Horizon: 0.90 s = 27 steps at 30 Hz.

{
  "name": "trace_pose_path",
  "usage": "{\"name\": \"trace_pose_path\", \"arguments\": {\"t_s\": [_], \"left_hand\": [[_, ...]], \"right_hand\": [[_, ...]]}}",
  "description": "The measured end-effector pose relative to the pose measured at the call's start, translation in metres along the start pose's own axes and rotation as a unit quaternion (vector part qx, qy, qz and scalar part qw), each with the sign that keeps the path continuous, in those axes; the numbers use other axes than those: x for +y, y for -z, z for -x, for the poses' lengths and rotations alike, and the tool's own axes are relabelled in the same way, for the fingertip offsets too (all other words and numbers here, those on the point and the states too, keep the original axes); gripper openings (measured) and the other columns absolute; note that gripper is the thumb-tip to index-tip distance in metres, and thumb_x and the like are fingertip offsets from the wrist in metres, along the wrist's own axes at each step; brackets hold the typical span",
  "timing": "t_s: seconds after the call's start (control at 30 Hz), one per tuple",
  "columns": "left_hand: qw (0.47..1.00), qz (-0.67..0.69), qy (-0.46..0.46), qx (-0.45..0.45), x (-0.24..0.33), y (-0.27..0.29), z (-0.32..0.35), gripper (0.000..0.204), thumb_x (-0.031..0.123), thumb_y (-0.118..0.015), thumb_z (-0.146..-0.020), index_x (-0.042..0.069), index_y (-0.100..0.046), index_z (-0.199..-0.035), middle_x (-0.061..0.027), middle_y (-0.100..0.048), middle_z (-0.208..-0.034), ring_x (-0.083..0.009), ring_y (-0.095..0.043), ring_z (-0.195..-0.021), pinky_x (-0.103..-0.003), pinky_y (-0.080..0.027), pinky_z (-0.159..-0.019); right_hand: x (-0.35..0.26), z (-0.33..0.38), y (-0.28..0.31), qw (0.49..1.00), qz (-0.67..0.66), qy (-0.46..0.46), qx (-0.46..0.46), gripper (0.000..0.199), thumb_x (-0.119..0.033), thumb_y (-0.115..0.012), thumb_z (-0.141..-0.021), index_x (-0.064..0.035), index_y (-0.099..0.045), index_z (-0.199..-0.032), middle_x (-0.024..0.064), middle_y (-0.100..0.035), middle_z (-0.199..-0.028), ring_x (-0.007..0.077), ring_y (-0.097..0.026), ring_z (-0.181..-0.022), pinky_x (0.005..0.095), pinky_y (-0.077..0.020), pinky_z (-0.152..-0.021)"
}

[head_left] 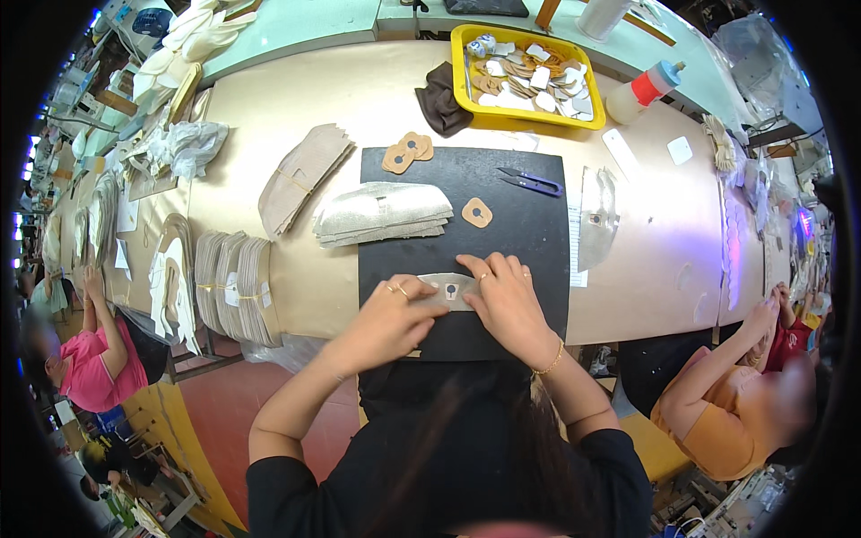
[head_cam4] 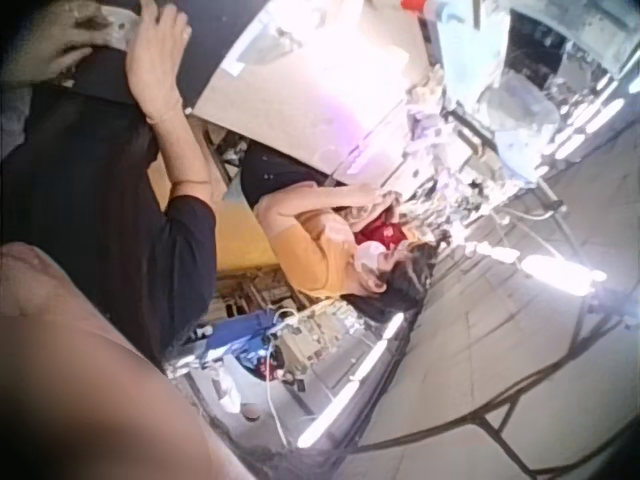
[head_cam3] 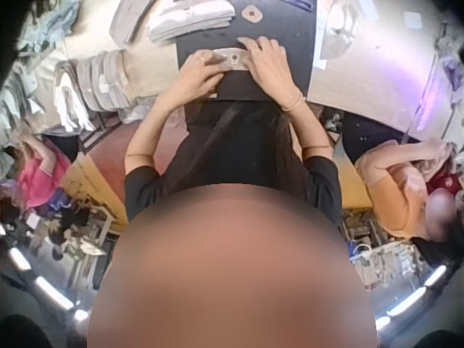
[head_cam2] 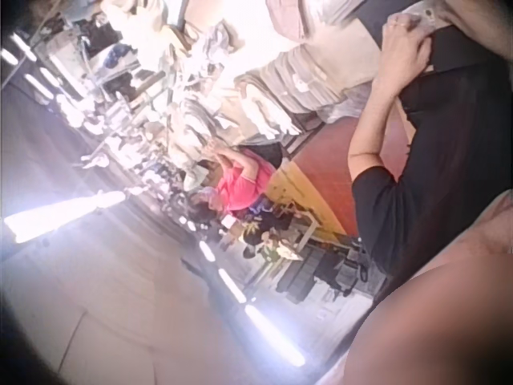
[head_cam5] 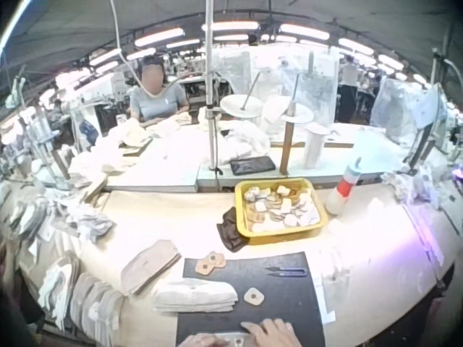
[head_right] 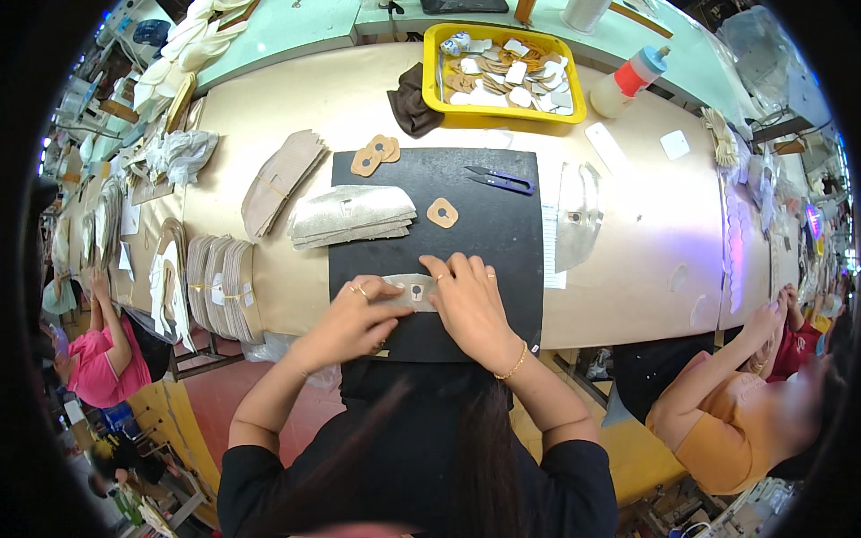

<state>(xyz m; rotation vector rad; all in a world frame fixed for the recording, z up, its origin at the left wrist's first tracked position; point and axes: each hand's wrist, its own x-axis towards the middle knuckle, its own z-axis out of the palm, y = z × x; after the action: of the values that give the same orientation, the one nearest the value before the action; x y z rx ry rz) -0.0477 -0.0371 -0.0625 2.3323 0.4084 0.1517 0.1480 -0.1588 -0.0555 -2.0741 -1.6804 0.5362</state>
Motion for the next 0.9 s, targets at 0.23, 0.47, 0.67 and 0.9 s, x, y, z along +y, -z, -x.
{"name": "trace_pose_path", "arguments": {"t_s": [0.23,0.47,0.67,0.9], "left_hand": [[0.958,-0.160,0.112,0.209,-0.035,0.044,-0.030,0.034,0.017,-0.073,-0.089,0.007,-0.070,-0.122,-0.0142,-0.064,-0.113,-0.0345,-0.060,-0.107,-0.045,-0.048,-0.092],[0.939,-0.249,0.184,0.153,-0.054,0.063,-0.048,0.045,0.025,-0.078,-0.085,0.002,-0.067,-0.123,-0.0159,-0.061,-0.117,-0.0348,-0.058,-0.111,-0.046,-0.046,-0.095],[0.942,-0.221,0.210,0.140,-0.051,0.067,-0.052,0.050,0.026,-0.081,-0.082,0.000,-0.067,-0.122,-0.0180,-0.063,-0.112,-0.0352,-0.060,-0.108,-0.046,-0.047,-0.093],[0.933,-0.245,0.198,0.177,-0.052,0.064,-0.054,0.048,0.026,-0.084,-0.077,0.003,-0.071,-0.118,-0.0138,-0.061,-0.109,-0.0324,-0.058,-0.105,-0.044,-0.046,-0.088]], "right_hand": [[0.004,0.006,0.030,0.975,-0.204,-0.086,0.010,0.015,-0.005,-0.073,-0.087,-0.0043,-0.072,-0.102,0.0077,-0.059,-0.094,0.0247,-0.063,-0.089,0.0351,-0.0501,-0.080],[0.075,0.045,0.075,0.868,-0.405,-0.073,0.278,0.024,-0.005,-0.074,-0.090,-0.0008,-0.067,-0.113,0.0048,-0.063,-0.104,0.0103,-0.061,-0.086,0.0236,-0.0502,-0.074],[0.118,0.028,0.077,0.893,0.139,-0.182,0.387,0.046,-0.010,-0.076,-0.089,0.0002,-0.060,-0.130,0.0151,-0.063,-0.111,0.0292,-0.063,-0.106,0.0373,-0.0508,-0.095],[0.066,-0.041,0.033,0.986,-0.076,-0.009,0.148,0.035,-0.012,-0.075,-0.087,-0.0070,-0.071,-0.122,0.0126,-0.062,-0.121,0.0310,-0.061,-0.108,0.0393,-0.0497,-0.096]]}}
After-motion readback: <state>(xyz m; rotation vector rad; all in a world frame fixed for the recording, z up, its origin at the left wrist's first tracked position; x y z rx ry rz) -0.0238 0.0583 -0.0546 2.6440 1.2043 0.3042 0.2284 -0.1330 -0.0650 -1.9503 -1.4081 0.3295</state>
